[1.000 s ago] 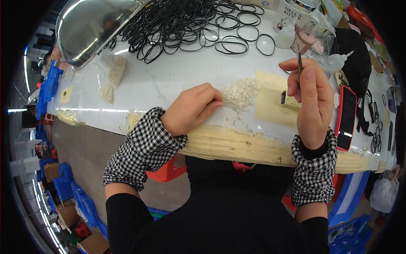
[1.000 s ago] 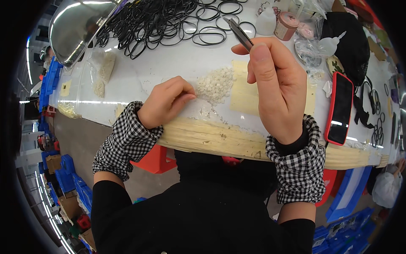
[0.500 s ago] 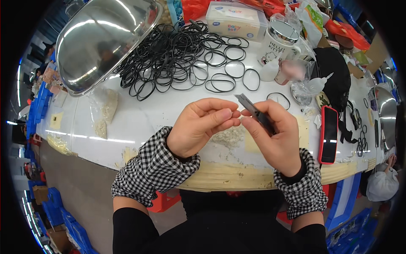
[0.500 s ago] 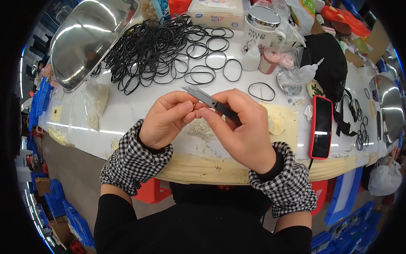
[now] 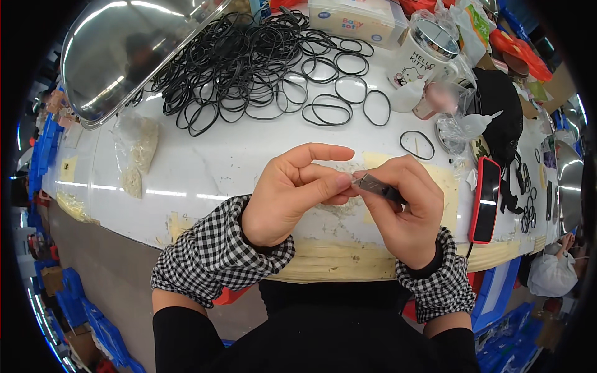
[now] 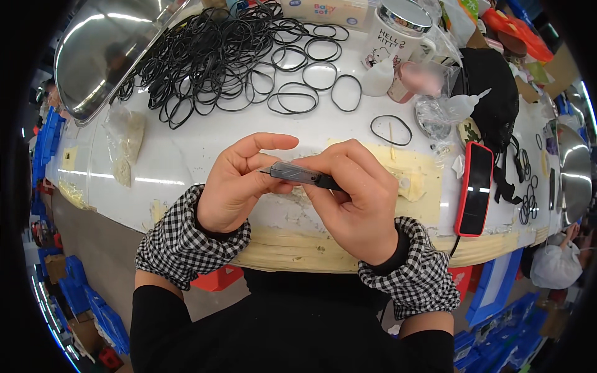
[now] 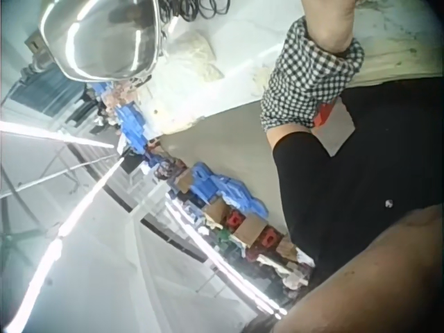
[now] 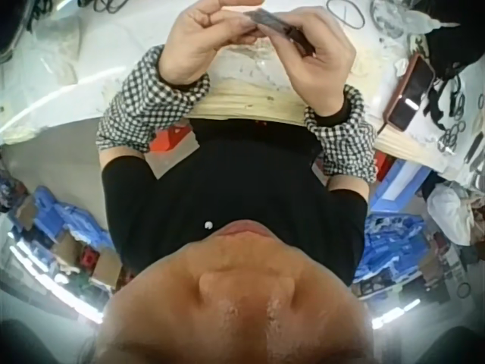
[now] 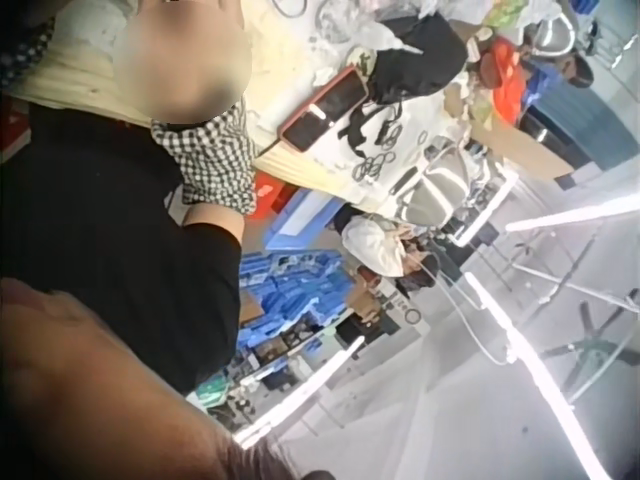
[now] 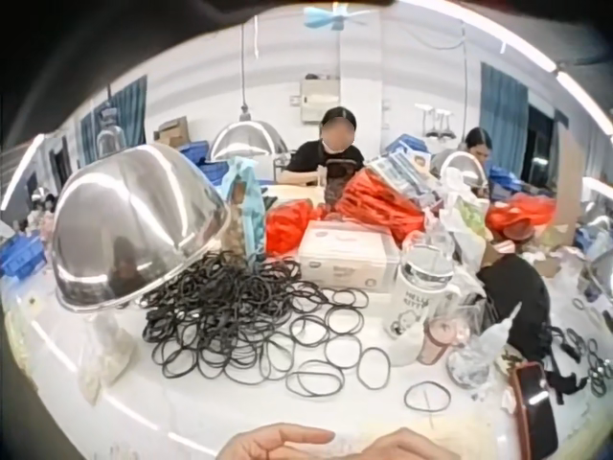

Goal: Manually trimming or cleaning small components with a utility knife and placing them into plastic bags.

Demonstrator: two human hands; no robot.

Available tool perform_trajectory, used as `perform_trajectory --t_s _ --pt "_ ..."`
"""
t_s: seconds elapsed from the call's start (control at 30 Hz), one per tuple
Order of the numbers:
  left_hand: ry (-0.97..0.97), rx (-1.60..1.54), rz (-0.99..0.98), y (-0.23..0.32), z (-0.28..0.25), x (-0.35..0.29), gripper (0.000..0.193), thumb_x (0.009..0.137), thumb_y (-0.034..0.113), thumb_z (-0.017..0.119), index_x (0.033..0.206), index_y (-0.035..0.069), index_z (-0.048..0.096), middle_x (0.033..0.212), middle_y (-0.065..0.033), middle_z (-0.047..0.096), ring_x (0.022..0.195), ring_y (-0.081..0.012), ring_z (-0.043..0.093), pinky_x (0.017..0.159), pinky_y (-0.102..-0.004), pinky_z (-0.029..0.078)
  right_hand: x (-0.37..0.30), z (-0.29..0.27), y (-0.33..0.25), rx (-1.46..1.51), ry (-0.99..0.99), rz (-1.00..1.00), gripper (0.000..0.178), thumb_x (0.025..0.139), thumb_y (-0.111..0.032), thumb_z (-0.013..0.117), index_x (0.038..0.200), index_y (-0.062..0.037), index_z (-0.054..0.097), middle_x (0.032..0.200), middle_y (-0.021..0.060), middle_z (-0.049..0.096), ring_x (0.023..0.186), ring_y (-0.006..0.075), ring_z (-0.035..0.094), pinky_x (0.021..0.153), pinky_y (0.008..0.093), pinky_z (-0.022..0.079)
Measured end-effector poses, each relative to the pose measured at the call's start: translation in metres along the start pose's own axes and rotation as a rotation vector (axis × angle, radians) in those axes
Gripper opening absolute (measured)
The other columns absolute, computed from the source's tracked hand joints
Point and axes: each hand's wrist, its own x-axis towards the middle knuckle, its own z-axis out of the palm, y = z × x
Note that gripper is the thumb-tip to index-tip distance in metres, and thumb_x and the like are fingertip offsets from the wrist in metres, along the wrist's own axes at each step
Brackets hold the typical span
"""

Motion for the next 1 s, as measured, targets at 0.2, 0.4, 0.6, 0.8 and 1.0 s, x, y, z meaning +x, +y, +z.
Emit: perform_trajectory --t_s 0.2,0.4,0.6,0.8,1.0 --pt "0.006 0.015 -0.044 0.0029 0.0013 0.0000 0.024 0.092 0.004 0.054 0.115 -0.003 0.052 0.100 -0.0143 0.067 0.090 -0.0158 0.066 0.080 -0.0249 0.054 0.0002 0.0004 -0.0026 0.058 -0.005 0.074 0.015 0.075 0.003 0.068 0.089 0.0000 0.064 0.078 0.0037 0.056 0.055 0.0055 0.044 0.044 0.0192 0.031" --pt "-0.012 0.027 -0.057 0.0032 0.0037 0.0008 0.021 0.096 0.016 0.050 0.107 -0.001 0.056 0.098 -0.0147 0.067 0.090 -0.0196 0.067 0.079 -0.0266 0.055 -0.0036 0.0021 0.0026 0.319 -0.026 0.333 0.010 0.083 -0.006 0.066 0.087 0.0001 0.059 0.076 -0.0007 0.053 0.059 0.0023 0.043 0.053 0.0177 0.034" --pt "-0.041 0.062 -0.079 0.0029 0.0028 0.0020 0.023 0.097 0.020 0.050 0.097 0.000 0.059 0.089 -0.0129 0.068 0.083 -0.0189 0.068 0.074 -0.0257 0.055 -0.0030 -0.0004 0.0021 0.454 -0.095 0.487 0.010 0.085 -0.008 0.065 0.089 -0.0003 0.059 0.072 -0.0038 0.053 0.062 0.0007 0.044 0.054 0.0170 0.034" --pt "-0.026 0.110 -0.130 0.0031 0.0005 0.0022 0.022 0.096 0.021 0.053 0.093 0.000 0.060 0.084 -0.0106 0.069 0.078 -0.0162 0.067 0.068 -0.0235 0.054 -0.0031 0.0016 0.0028 0.424 -0.105 0.446 0.010 0.085 -0.008 0.065 0.090 0.0005 0.061 0.073 -0.0030 0.055 0.063 0.0012 0.046 0.054 0.0175 0.036" --pt "0.001 0.009 -0.091 0.0021 0.0017 0.0024 0.019 0.096 0.020 0.052 0.093 0.002 0.059 0.085 -0.0071 0.067 0.077 -0.0132 0.065 0.070 -0.0224 0.052 -0.0043 0.0038 0.0061 0.374 -0.055 0.353 0.012 0.083 -0.006 0.067 0.093 0.0012 0.064 0.078 -0.0002 0.057 0.062 0.0023 0.047 0.054 0.0175 0.035"
